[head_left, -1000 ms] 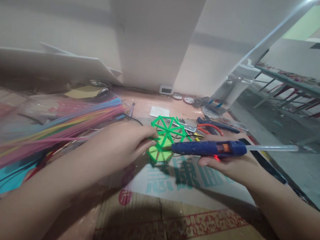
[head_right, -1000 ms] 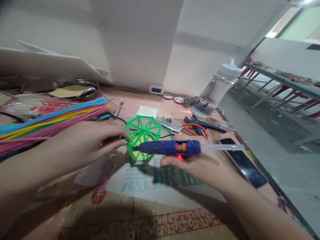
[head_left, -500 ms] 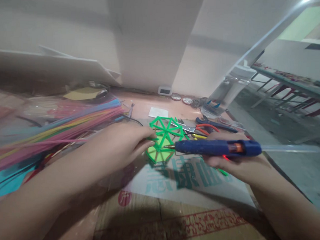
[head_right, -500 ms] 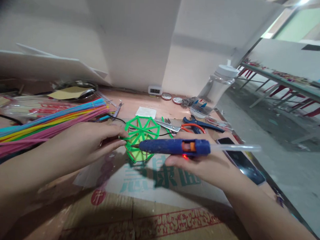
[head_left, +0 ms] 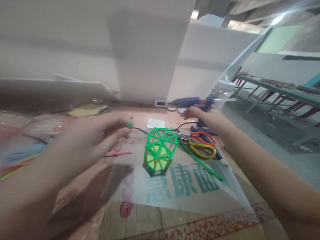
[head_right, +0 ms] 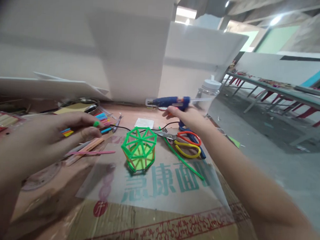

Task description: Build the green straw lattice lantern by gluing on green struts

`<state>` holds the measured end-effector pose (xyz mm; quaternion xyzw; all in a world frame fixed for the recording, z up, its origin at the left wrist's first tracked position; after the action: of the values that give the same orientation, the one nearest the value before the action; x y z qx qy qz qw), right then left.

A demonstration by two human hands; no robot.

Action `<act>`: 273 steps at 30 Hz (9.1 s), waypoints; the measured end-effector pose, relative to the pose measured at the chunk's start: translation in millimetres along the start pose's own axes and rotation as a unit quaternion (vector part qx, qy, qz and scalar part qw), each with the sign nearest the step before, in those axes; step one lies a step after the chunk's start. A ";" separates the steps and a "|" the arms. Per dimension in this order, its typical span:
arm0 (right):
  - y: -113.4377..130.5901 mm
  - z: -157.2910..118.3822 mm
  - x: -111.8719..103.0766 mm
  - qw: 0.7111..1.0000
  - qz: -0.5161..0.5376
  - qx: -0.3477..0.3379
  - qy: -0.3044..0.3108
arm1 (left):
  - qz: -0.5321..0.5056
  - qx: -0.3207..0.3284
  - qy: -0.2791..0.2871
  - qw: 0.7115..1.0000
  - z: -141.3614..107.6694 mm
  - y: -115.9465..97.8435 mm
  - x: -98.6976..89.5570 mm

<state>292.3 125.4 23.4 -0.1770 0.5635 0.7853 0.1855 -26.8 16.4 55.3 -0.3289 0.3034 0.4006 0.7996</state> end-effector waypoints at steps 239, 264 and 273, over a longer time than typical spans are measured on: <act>34.1 -120.0 58.1 0.898 -0.156 -0.411 -0.030 | 0.020 0.200 -0.010 0.980 -38.4 -74.6 53.7; 55.8 -139.2 68.9 0.856 -0.216 -0.467 -0.051 | -0.125 0.186 0.066 0.972 -9.8 -30.3 58.7; 55.3 -138.9 71.3 0.864 -0.217 -0.453 -0.035 | -0.139 0.163 0.078 0.974 -11.6 -30.7 64.0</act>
<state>212.8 -16.5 -8.0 -0.3317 0.0863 0.8998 0.2700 28.1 21.5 9.1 -0.2630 0.3772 0.2035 0.8644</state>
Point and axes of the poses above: each hand's wrist, its own z-axis towards the middle knuckle, its own x-axis out of the palm, y = z × x, the point moved 5 cm from there along z, towards the middle knuckle, and after that the axes turned 12 degrees about -y, right-handed, at the moved point
